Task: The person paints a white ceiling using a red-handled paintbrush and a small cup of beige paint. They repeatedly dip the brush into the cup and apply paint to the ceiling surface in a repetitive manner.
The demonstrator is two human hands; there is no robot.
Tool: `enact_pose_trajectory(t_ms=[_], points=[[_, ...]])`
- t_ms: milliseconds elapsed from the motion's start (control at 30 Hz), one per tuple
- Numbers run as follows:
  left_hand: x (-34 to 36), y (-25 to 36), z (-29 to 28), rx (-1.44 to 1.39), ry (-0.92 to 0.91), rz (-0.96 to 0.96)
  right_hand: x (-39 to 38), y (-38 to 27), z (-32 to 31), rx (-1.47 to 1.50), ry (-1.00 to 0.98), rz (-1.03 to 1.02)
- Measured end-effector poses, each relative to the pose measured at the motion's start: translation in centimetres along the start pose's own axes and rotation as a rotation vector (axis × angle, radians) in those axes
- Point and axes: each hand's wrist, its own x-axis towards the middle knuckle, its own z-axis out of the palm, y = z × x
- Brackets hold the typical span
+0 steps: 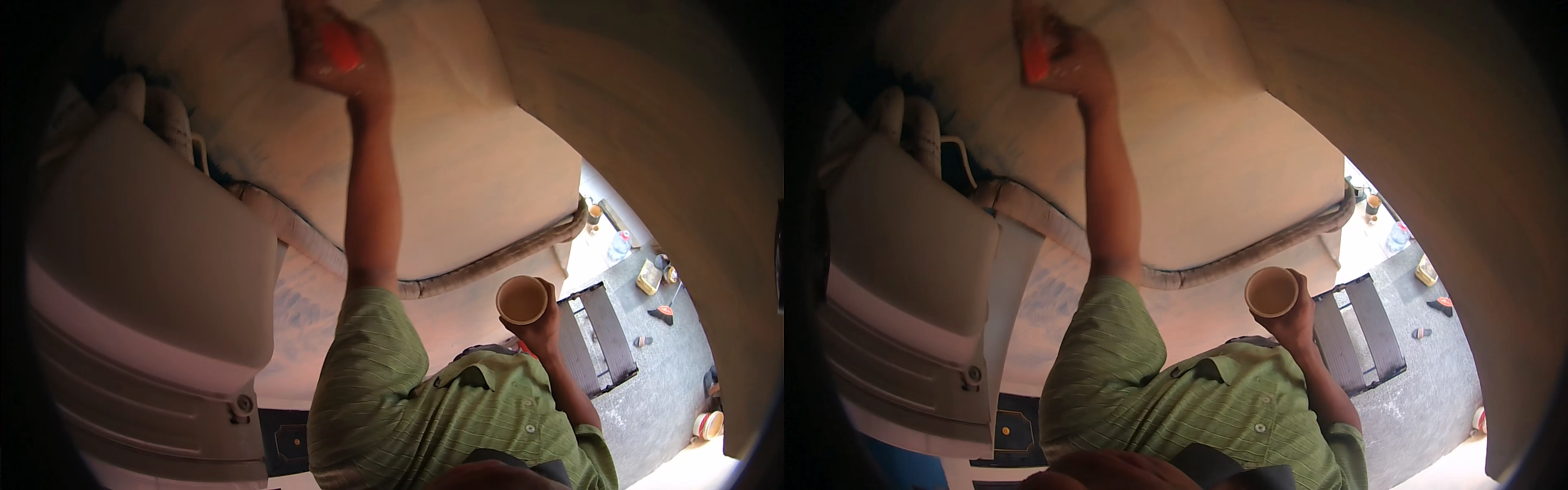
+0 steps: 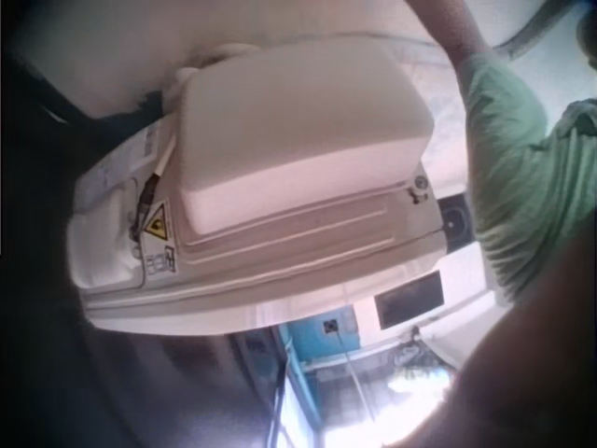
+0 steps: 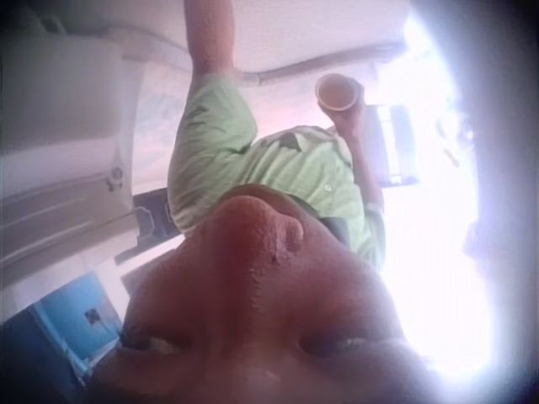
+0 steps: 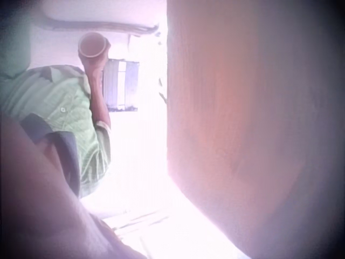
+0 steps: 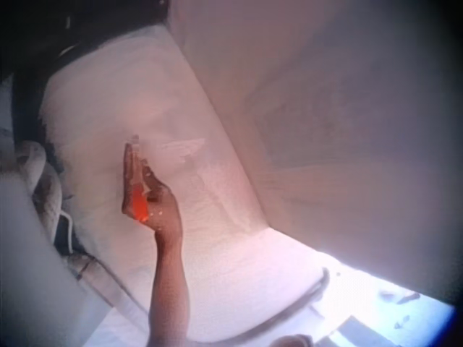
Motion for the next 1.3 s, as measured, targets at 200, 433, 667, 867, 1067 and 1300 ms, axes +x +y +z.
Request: enact_pose_trajectory(t_ms=[200, 433, 667, 867, 1067, 1300], points=[[3.3, -5.3, -10.7, 0.838, -0.112, 0.292, 0.0, 0.3, 0.8, 0.004, -0.067, -0.012], [3.8, -3.7, -12.4, 0.762, -0.079, 0.155, -0.8, 0.6, 2.1, 0.058, -0.132, -0.004], [-0.3, -0.3, -5.6, 0.24, -0.036, 0.016, -1.7, 1.0, 1.3, 0.032, -0.101, 0.039], [-3.7, 7.1, 4.3, -0.03, -0.081, -0.157, -2.0, 1.0, 0.5, 0.031, -0.055, 0.072], [-4.8, 7.2, 5.7, -0.448, 0.032, -0.195, -2.1, 0.9, 0.2, 0.002, -0.026, 0.04], [-1.2, 3.0, -7.8, 0.509, -0.191, 0.091, -2.2, 0.6, 0.5, 0.012, -0.035, 0.031]])
